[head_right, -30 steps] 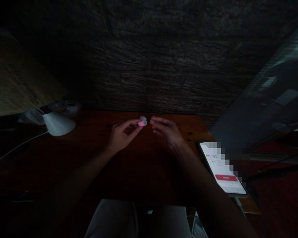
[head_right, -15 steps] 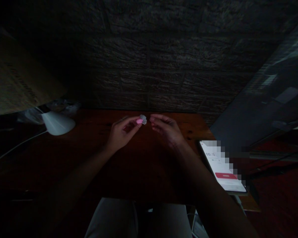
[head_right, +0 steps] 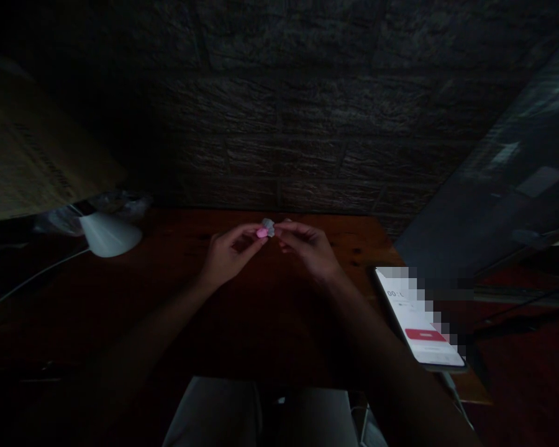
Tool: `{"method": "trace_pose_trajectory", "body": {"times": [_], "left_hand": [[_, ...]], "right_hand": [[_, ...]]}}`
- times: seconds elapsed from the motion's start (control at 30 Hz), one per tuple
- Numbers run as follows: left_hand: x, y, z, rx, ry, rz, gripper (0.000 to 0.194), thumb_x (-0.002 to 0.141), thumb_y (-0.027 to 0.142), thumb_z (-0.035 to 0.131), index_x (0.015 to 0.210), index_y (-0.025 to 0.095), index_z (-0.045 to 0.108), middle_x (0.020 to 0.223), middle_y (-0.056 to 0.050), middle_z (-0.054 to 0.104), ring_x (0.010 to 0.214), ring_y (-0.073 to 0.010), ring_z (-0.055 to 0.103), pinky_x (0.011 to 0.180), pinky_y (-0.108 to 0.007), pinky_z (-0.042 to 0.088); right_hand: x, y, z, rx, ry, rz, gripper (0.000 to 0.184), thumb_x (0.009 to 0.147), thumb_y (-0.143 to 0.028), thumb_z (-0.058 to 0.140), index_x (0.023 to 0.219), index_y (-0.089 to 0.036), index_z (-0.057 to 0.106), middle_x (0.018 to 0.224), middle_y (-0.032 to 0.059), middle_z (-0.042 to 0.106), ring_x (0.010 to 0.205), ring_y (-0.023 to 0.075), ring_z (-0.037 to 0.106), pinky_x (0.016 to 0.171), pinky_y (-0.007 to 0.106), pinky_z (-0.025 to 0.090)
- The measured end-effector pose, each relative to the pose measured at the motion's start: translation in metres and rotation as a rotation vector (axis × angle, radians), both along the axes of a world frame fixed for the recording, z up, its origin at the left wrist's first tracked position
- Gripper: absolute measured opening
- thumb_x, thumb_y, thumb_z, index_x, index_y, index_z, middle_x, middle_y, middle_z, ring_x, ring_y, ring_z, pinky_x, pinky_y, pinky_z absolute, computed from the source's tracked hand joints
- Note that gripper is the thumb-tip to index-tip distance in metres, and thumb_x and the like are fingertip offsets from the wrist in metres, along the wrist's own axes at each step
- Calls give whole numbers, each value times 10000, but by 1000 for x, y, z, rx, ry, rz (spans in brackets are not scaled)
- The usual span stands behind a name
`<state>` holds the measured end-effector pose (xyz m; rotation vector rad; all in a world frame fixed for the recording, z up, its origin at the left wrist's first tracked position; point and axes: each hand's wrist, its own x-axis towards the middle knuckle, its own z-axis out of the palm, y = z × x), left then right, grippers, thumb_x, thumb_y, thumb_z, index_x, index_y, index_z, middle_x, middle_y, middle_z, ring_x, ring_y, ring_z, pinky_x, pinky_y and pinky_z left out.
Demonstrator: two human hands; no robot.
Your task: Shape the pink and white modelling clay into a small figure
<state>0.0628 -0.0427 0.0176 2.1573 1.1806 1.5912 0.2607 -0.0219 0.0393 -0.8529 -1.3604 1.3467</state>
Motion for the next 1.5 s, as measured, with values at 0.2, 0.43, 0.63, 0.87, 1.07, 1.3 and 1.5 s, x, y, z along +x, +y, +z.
{"method": "trace_pose_trajectory", "body": {"times": [0.2,0.43,0.63,0.87,1.07,1.3,1.5], "left_hand": [[1,-1,1,18,-34,-20,140,884,263,772,1011,215,740,962,-17,823,801,-131,773,698,-203,595],[1,-2,1,11,-20,-40,123,874,259,784,981,214,742,927,-12,823,786,-135,778,708,-209,603],[2,-2,2,18,-32,-33,126,872,269,783,972,206,739,925,-27,820,787,-144,775,728,-231,611],[3,-3,3,28,-28,-36,96,878,255,775,951,211,731,913,-20,815,772,-137,767,730,-230,611],[3,-3,3,17,-29,-32,111,881,275,775,961,212,730,918,-21,815,781,-137,766,734,-230,609],[3,-2,2,-29,-69,-40,140,877,304,775,978,216,734,928,-28,819,788,-148,771,719,-240,615],[4,-2,1,-51,-92,-42,134,879,305,770,977,219,737,937,-26,819,801,-147,771,749,-252,622]], "right_hand": [[-6,-3,0,61,4,1,266,645,-437,934,789,-245,820,809,19,754,652,129,599,620,296,511],[-11,-7,3,145,-64,-40,318,651,-537,908,764,-249,832,758,19,733,597,119,534,554,280,439],[-12,-8,2,204,-111,-37,299,711,-543,870,800,-259,841,718,7,701,582,114,505,546,280,422],[-12,-7,-1,157,-139,-84,351,702,-582,864,783,-243,825,730,10,702,604,121,523,546,278,449],[-13,-9,-2,167,-128,-76,334,715,-575,861,803,-255,831,751,12,700,639,133,543,556,279,460],[-12,-11,2,155,-96,-29,279,731,-543,851,814,-277,844,800,14,702,619,117,509,550,272,458],[-11,-11,2,133,-96,-19,268,738,-513,858,843,-266,845,795,11,694,627,116,511,564,266,467]]}}
